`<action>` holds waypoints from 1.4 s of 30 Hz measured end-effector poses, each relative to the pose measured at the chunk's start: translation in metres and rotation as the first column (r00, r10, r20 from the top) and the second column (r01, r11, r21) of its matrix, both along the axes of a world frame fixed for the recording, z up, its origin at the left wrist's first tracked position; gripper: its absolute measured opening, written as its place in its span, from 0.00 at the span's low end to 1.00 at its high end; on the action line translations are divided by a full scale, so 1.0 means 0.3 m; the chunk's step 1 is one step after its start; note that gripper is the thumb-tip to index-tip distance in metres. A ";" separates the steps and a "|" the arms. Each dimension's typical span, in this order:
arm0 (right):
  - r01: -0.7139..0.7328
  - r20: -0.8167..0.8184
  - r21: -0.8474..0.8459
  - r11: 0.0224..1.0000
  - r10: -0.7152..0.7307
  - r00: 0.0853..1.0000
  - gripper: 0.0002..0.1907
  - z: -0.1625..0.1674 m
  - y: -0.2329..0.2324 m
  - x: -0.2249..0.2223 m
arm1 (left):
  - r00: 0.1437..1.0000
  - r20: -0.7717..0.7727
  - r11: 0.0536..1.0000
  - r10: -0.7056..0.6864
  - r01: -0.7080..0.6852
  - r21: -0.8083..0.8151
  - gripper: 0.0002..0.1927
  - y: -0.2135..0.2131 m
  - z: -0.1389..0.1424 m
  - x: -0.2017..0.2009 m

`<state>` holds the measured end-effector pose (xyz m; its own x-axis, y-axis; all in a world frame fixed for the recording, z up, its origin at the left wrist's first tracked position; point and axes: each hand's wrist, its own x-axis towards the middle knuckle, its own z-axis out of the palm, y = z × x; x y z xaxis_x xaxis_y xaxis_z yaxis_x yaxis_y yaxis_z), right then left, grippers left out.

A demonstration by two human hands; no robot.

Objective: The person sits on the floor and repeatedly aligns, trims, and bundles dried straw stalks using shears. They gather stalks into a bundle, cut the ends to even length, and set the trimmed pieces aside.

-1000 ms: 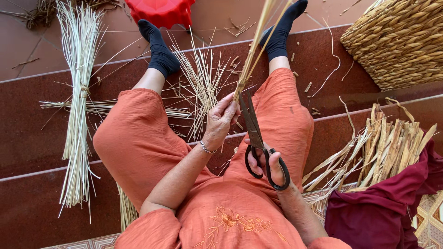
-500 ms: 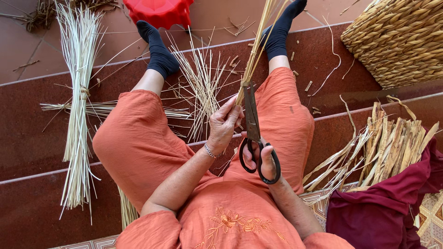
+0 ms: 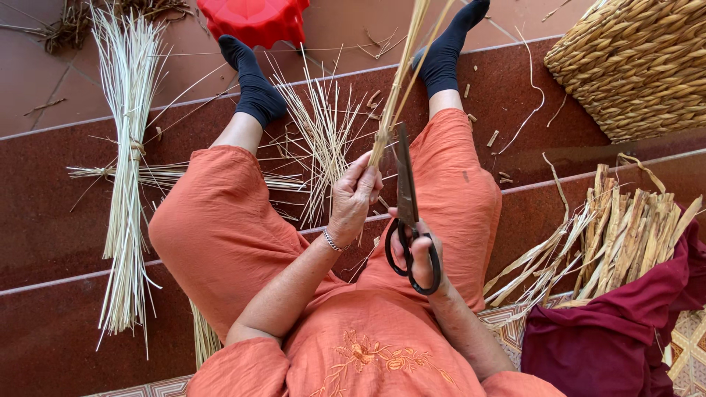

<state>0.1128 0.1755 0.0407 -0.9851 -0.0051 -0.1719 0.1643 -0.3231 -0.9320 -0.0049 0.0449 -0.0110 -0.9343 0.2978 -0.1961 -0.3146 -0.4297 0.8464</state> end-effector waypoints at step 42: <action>0.155 -0.017 0.061 0.986 -0.154 0.988 0.47 0.036 0.007 -0.080 | 0.769 -0.637 0.860 -0.059 -0.285 -0.423 0.19 0.020 0.095 0.041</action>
